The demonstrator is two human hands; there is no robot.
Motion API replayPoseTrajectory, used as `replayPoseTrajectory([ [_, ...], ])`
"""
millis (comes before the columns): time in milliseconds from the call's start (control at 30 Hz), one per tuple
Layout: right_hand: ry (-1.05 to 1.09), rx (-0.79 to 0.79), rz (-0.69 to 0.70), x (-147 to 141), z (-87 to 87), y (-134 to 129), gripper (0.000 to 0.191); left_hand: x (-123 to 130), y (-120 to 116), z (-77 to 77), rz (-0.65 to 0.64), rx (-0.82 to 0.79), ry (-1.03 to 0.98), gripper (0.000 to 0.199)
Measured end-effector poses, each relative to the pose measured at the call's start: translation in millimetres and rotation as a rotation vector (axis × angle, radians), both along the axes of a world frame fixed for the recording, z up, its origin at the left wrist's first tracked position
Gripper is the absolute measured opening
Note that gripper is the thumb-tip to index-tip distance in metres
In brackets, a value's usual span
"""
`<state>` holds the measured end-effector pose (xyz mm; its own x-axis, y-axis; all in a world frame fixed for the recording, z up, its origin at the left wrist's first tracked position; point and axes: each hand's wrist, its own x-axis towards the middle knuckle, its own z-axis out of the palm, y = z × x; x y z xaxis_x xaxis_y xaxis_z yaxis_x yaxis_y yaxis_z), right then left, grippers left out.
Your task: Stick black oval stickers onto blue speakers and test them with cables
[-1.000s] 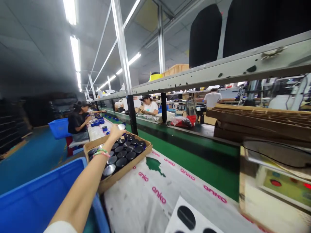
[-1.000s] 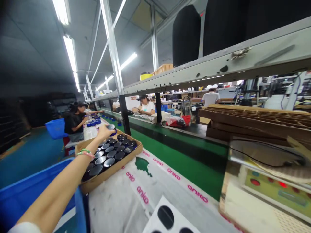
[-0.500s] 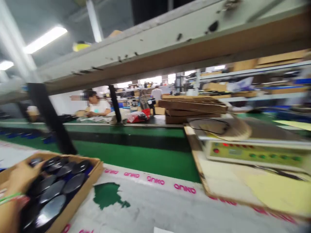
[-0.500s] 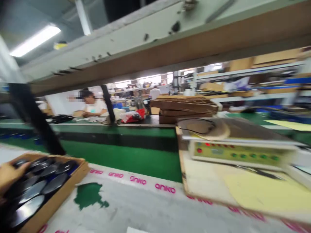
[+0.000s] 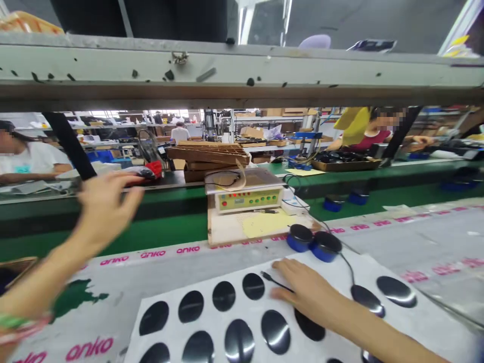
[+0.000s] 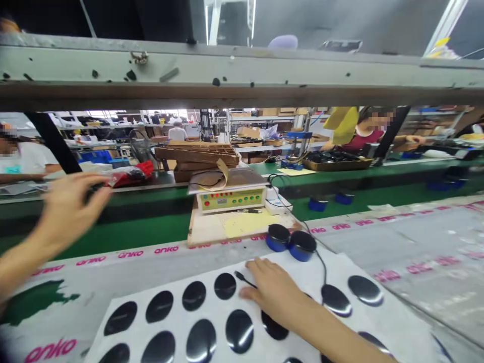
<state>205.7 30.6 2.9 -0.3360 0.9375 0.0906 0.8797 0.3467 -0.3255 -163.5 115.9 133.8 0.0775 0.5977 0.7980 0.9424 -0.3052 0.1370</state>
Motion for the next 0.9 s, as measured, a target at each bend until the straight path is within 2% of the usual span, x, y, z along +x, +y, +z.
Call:
replayPoseTrajectory([
  [67,0.008,0.003,0.066,-12.7,4.0,9.4,0.012,69.2,2.1,-24.0,-0.203,-0.123,-0.015,0.019],
  [133,0.048,0.007,0.138,-12.3,10.1,6.2,0.013,147.3,3.9,-54.9,-0.421,-0.285,-0.034,0.022],
  [200,0.112,0.021,0.192,-0.2,18.1,-8.2,0.014,217.0,5.2,-86.6,-0.589,-0.436,-0.077,0.045],
  [233,0.148,0.033,0.202,8.6,22.3,-17.1,0.015,244.6,6.1,-100.7,-0.649,-0.507,-0.11,0.052],
  [267,0.179,0.046,0.198,18.6,26.3,-25.5,0.016,266.4,7.0,-112.5,-0.697,-0.57,-0.152,0.051],
  [333,0.252,0.094,0.156,39.3,33.1,-36.8,0.017,292.6,8.9,-127.7,-0.77,-0.673,-0.263,0.049],
  [433,0.407,0.23,0.064,66.7,39.7,-37.0,0.017,298.3,5.2,-129.5,-0.849,-0.775,-0.488,0.06],
  [533,0.545,0.376,0.009,82.6,45.3,-30.2,0.017,284.3,-14.3,-115.5,-0.945,-0.87,-0.706,0.068],
  [667,0.645,0.493,0.052,83.8,57.1,-31.6,0.014,267.6,-52.8,-94.7,-1.037,-0.941,-0.904,0.07],
  [800,0.647,0.589,0.127,78.0,66.1,-37.4,0.011,266.0,-77.5,-81.1,-1.003,-0.908,-1.119,0.067],
  [900,0.521,0.68,0.148,76.4,68.7,-39.5,0.011,267.9,-86.7,-75.9,-0.921,-0.8,-1.122,0.062],
])
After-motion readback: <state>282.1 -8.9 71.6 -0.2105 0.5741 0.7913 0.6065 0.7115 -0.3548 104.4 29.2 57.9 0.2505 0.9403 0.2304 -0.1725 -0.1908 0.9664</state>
